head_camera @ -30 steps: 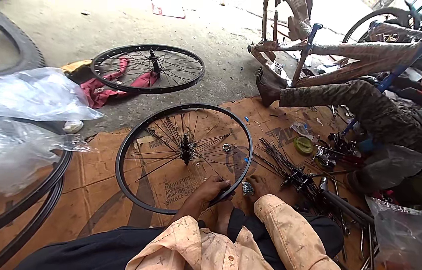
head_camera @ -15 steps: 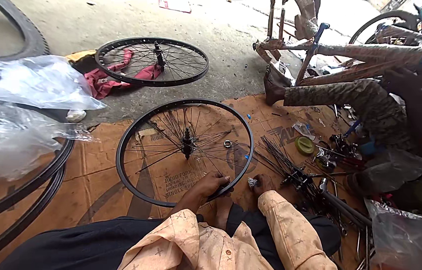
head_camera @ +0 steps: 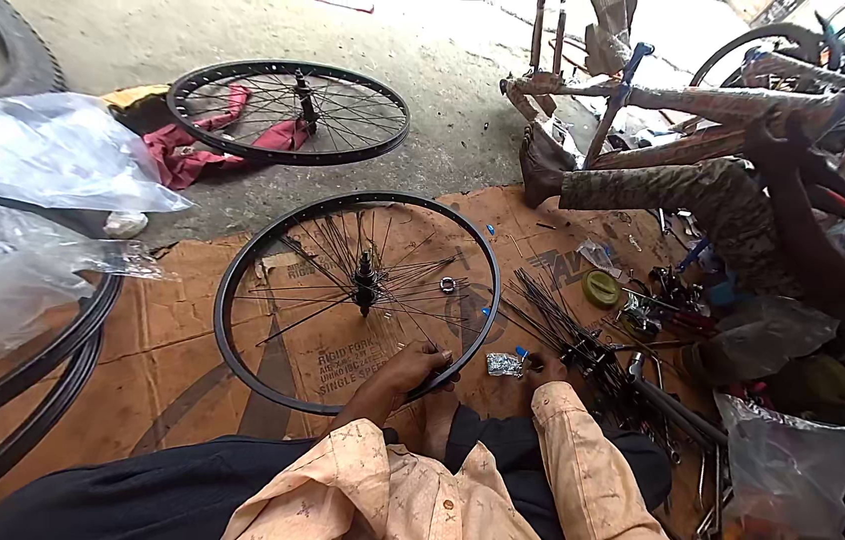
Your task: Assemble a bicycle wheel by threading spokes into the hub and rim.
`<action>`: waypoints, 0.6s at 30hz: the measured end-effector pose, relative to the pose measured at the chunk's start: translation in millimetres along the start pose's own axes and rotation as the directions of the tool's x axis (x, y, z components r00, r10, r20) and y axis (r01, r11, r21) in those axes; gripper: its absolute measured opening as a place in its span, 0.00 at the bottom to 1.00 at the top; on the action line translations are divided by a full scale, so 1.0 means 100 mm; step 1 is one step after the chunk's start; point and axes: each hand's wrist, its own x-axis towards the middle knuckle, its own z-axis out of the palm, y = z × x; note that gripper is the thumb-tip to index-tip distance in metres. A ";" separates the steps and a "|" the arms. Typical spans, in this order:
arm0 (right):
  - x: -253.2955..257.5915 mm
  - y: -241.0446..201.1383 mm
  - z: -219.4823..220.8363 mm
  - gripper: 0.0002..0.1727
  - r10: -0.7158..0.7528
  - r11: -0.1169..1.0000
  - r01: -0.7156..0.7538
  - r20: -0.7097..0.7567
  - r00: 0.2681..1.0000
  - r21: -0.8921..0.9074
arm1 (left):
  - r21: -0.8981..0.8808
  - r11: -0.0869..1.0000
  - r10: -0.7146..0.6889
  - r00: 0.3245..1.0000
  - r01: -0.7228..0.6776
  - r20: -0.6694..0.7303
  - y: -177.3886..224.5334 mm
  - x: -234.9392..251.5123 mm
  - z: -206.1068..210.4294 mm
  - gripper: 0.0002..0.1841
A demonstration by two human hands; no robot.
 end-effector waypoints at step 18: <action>-0.16 -0.43 -0.04 0.11 0.064 0.941 -0.013 -0.142 0.988 0.337 | -0.008 1.000 -0.001 1.000 0.001 -0.027 0.05 -0.07 0.03 0.12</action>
